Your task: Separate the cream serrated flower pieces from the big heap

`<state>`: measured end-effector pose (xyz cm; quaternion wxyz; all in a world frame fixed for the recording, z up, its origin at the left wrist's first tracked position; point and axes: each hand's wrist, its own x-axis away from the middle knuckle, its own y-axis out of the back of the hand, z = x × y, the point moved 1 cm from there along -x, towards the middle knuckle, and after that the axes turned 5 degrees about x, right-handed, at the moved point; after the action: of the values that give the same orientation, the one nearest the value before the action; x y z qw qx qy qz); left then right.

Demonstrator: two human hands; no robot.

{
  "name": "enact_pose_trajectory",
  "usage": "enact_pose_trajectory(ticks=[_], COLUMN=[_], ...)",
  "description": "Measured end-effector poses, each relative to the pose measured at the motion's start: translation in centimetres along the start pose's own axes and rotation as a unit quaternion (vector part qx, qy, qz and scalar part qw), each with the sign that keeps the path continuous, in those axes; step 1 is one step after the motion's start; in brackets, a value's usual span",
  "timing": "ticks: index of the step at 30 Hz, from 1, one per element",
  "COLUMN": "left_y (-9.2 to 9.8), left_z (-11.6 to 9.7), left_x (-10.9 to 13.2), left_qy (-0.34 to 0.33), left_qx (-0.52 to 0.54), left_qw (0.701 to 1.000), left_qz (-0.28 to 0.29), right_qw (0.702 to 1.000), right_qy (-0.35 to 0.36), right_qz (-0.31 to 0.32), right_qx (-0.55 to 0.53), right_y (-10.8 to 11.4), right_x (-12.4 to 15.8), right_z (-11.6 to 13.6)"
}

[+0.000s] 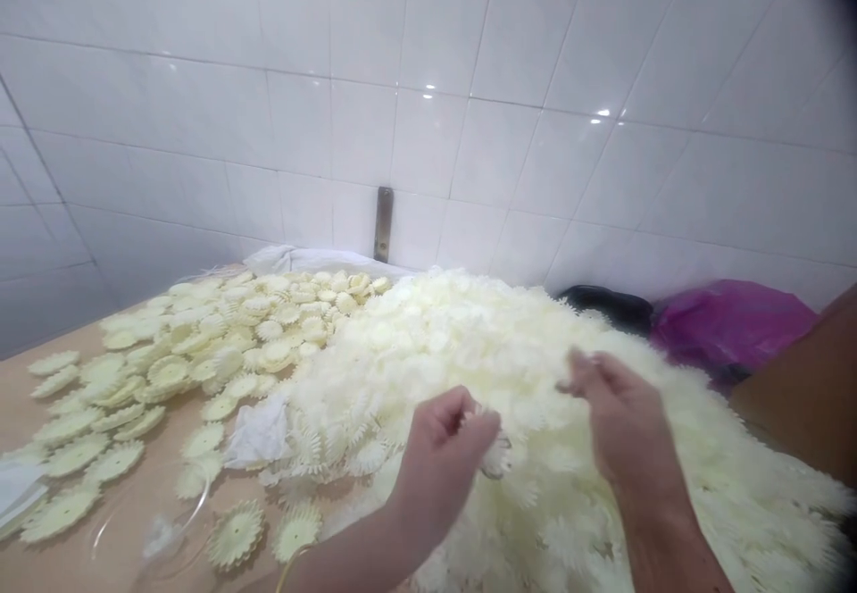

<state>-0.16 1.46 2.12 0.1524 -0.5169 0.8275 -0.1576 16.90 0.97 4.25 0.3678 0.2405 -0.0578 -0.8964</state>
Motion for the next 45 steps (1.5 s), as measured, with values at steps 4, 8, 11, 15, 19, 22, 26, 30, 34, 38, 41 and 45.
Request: enact_pose_trajectory(ticks=[4, 8, 11, 15, 19, 22, 26, 30, 34, 38, 41, 45], left_y=[1.1, 1.6, 1.5, 1.6, 1.8, 2.1, 2.4, 2.3, 2.1, 1.8, 1.7, 1.9], left_z=[1.5, 1.6, 1.3, 1.0, 1.4, 1.8, 2.0, 1.7, 1.4, 1.2, 1.0, 0.6], left_x=[-2.2, -2.5, -2.3, -2.3, -2.6, -2.7, -3.1, -3.3, -3.2, -2.7, -2.4, -2.3], left_qy=[0.117, 0.149, 0.149, 0.119, 0.124, 0.15, 0.161, 0.162, 0.165, 0.137, 0.116, 0.102], left_qx=[0.095, 0.08, 0.06, 0.04, 0.037, 0.049, 0.085, 0.097, 0.091, 0.072, 0.069, 0.072], left_qw=[0.988, 0.985, 0.987, 0.991, 0.99, 0.986, 0.983, 0.982, 0.982, 0.986, 0.988, 0.991], left_qz=[-0.022, -0.021, 0.014, 0.047, 0.057, 0.051, 0.03, 0.002, 0.013, 0.063, 0.078, 0.042], right_qw=[0.979, 0.966, 0.968, 0.967, 0.956, 0.94, 0.932, 0.958, 0.967, 0.988, 0.996, 0.994], right_qy=[0.041, 0.062, 0.087, 0.099, 0.099, 0.099, 0.103, 0.084, 0.072, 0.035, 0.012, -0.001], right_qz=[0.198, 0.252, 0.231, 0.214, 0.256, 0.316, 0.346, 0.274, 0.243, 0.147, 0.078, -0.037], right_qx=[-0.01, -0.006, 0.038, 0.092, 0.106, 0.084, 0.029, 0.013, 0.005, -0.029, -0.032, -0.103], right_y=[-1.5, -2.1, -2.2, -2.6, -3.2, -3.4, -2.7, -1.6, -1.4, -1.5, -1.2, 0.2], right_x=[1.1, 1.5, 1.7, 2.4, 3.1, 3.2, 2.3, 1.2, 1.1, 1.3, 0.9, -0.5], right_z=[0.6, 0.4, 0.3, 0.5, 0.7, 0.8, 0.6, 0.0, 0.1, 0.4, 0.2, -0.9])
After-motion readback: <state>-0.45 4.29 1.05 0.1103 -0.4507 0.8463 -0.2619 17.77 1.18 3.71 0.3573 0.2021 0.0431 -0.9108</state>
